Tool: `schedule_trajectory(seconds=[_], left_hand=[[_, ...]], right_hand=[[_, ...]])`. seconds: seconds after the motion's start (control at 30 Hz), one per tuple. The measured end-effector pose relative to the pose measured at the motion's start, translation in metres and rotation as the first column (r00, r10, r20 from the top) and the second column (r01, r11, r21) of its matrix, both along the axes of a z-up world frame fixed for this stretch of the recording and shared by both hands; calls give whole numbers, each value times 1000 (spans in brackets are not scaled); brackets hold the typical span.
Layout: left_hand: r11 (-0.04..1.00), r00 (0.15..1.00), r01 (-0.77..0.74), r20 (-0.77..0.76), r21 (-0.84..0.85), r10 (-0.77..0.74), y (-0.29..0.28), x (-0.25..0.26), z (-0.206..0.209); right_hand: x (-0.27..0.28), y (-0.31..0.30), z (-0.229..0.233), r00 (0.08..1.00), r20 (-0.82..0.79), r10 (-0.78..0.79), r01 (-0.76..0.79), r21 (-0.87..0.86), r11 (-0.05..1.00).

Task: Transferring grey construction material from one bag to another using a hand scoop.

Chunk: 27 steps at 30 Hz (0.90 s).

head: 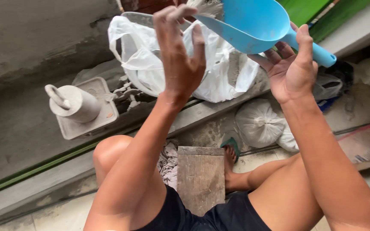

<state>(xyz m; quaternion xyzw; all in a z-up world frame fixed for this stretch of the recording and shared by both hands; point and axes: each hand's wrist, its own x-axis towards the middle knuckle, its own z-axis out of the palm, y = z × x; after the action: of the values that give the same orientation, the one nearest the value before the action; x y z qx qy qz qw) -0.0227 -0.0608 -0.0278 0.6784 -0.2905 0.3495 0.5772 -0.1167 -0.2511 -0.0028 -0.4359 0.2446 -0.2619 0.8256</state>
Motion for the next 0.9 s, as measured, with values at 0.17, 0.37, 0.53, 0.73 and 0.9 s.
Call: schedule_trajectory(seconds=[0.17, 0.37, 0.53, 0.73, 0.9], left_hand=[[927, 906, 355, -289, 120, -310, -43, -18, -23], [464, 796, 528, -605, 711, 22, -78, -7, -98], [367, 792, 552, -608, 749, 50, -92, -4, -125], [454, 822, 519, -569, 724, -30, -104, 4, -162], [504, 846, 458, -533, 732, 4, -100, 0, -167]], right_hand=[[-14, -42, -18, 991, 8, -131, 131, -47, 990], [-32, -106, -65, 976, -32, -216, 206, -193, 959], [-33, -117, -86, 939, -159, -305, 240, -330, 913], [-6, -110, -134, 936, -245, -251, 113, -466, 878], [11, -99, -164, 980, -123, -155, -63, -937, 344]])
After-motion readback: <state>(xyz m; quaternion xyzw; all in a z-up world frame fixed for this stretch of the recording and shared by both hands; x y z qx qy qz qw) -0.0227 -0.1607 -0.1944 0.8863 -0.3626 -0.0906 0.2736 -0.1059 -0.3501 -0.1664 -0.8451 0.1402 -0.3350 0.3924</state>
